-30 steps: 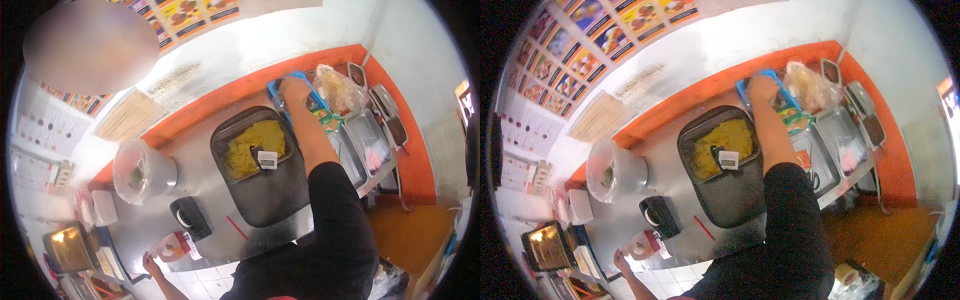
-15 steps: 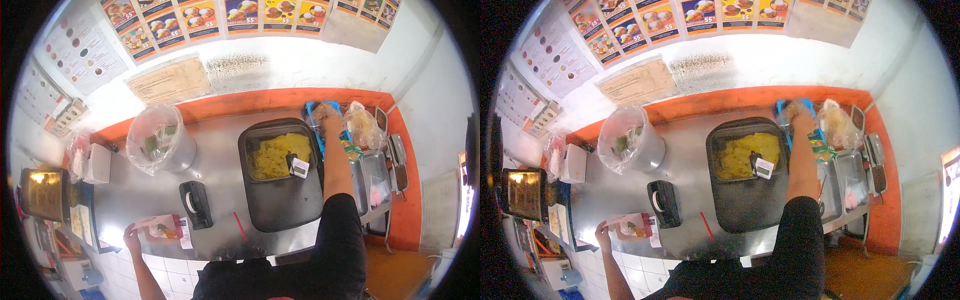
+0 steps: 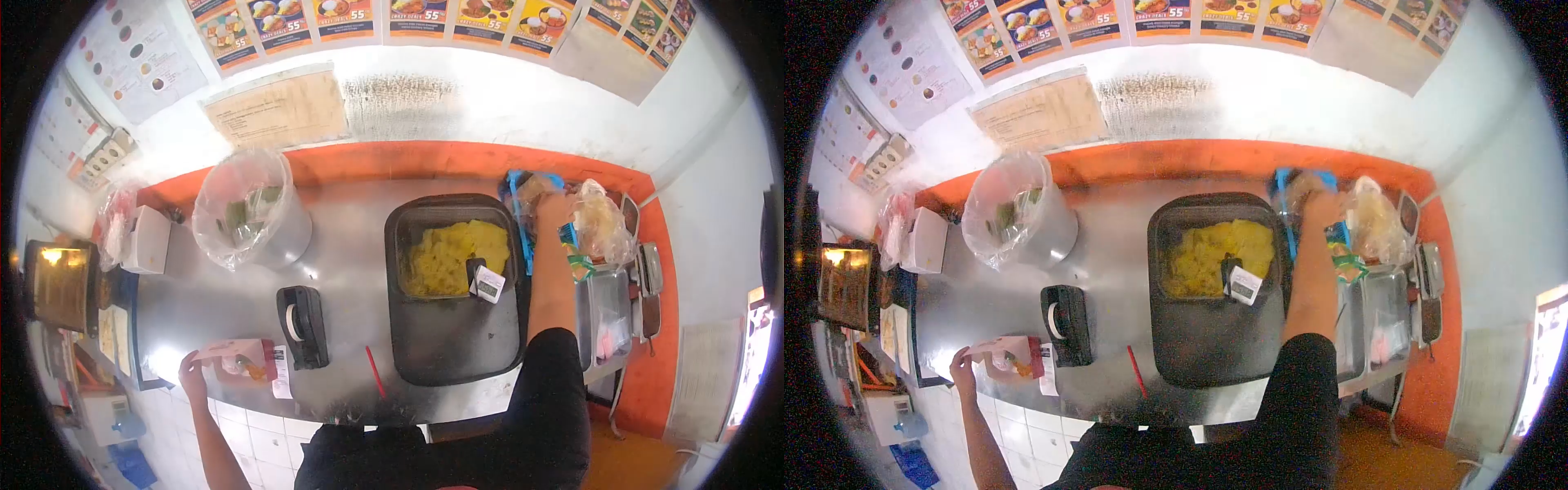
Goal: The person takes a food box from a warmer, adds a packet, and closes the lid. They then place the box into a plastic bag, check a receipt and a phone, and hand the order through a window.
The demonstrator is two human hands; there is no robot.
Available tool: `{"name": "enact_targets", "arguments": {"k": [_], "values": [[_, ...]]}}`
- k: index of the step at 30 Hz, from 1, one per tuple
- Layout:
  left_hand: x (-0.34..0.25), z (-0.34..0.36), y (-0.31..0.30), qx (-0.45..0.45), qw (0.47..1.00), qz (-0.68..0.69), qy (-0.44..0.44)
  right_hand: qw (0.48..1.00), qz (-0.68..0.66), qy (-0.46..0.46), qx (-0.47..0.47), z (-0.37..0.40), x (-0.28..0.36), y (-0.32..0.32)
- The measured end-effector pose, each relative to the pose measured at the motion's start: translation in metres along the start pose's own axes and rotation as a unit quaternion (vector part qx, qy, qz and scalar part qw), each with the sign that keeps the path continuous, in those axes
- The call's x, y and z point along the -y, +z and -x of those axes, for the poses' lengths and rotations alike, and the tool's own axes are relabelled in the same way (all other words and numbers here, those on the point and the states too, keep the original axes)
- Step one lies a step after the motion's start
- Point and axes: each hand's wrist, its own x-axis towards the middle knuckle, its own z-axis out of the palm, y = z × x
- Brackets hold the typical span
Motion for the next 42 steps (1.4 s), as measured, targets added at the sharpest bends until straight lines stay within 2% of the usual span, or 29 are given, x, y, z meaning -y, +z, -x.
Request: {"name": "enact_targets", "arguments": {"k": [2,5,6,8,9,11,12,13,14,15,16,18,19,20,21,22,24,27,29,30,33,37,39,42], "values": [[-0.004,0.001,-0.003,-0.002,1.0,-0.006,-0.003,0.999,-0.047,0.003,-0.02,0.004,-0.006,-0.003],[-0.007,-0.001,-0.001,-0.002,1.0,0.004,0.003,0.968,-0.239,-0.075,0.001,0.012,-0.029,-0.041],[-0.008,-0.002,0.001,-0.001,1.0,0.012,0.006,0.925,-0.369,-0.082,0.037,0.011,-0.033,-0.048],[-0.006,-0.004,0.0,0.002,1.0,0.026,0.012,0.787,-0.601,-0.089,0.109,0.011,-0.052,-0.053],[0.01,-0.01,0.003,0.004,0.999,0.046,0.015,0.751,-0.642,-0.046,0.145,0.025,-0.053,-0.08],[0.019,-0.016,0.002,0.031,0.995,0.09,-0.012,0.664,-0.709,0.049,0.232,0.075,-0.033,-0.188],[0.041,-0.022,0.006,0.006,0.998,0.046,0.037,0.659,-0.701,0.024,0.27,0.101,-0.03,-0.222],[0.047,-0.028,0.01,0.025,0.995,0.093,0.033,0.649,-0.693,0.003,0.316,0.134,-0.024,-0.252],[0.004,-0.018,0.0,0.043,0.996,0.061,-0.057,0.586,-0.736,0.015,0.338,0.183,-0.003,-0.291],[0.018,-0.017,0.006,0.012,0.992,0.126,-0.005,0.566,-0.728,0.022,0.386,0.234,0.01,-0.322],[-0.007,-0.011,-0.003,0.027,0.993,0.114,-0.008,0.544,-0.723,0.026,0.426,0.281,0.017,-0.346],[0.014,-0.014,-0.001,0.02,0.984,0.175,0.006,0.519,-0.636,0.015,0.571,0.379,0.007,-0.335],[0.011,-0.012,-0.003,0.026,0.979,0.205,0.001,0.518,-0.575,-0.001,0.633,0.432,0.022,-0.356],[0.004,-0.009,-0.005,0.034,0.978,0.206,-0.008,0.459,-0.523,0.102,0.711,0.477,0.035,-0.372],[0.007,-0.01,-0.011,0.046,0.976,0.212,-0.018,0.413,-0.488,0.153,0.754,0.522,0.054,-0.384],[0.01,-0.008,-0.014,0.058,0.974,0.217,-0.028,0.37,-0.481,0.139,0.783,0.565,0.056,-0.363],[0.016,-0.005,-0.018,0.066,0.973,0.222,0.001,0.325,-0.532,0.202,0.755,0.619,0.094,-0.377],[0.027,-0.006,-0.021,0.079,0.977,0.196,0.031,0.432,-0.551,0.191,0.688,0.658,0.121,-0.379],[0.037,-0.007,-0.017,0.086,0.981,0.17,0.046,0.687,-0.534,-0.001,0.493,0.667,0.123,-0.368],[0.044,-0.006,-0.014,0.089,0.982,0.157,0.053,0.781,-0.492,-0.097,0.371,0.671,0.122,-0.364],[0.052,-0.007,-0.012,0.073,0.984,0.113,0.115,0.784,-0.473,-0.216,0.339,0.668,0.145,-0.347],[0.057,-0.011,-0.012,0.05,0.981,0.106,0.156,0.801,-0.474,-0.18,0.317,0.684,0.151,-0.312],[0.061,-0.016,-0.009,0.046,0.983,0.114,0.138,0.799,-0.501,-0.161,0.29,0.683,0.153,-0.318],[0.062,-0.015,-0.012,0.051,0.985,0.103,0.132,0.831,-0.48,-0.197,0.202,0.674,0.152,-0.334]]}}
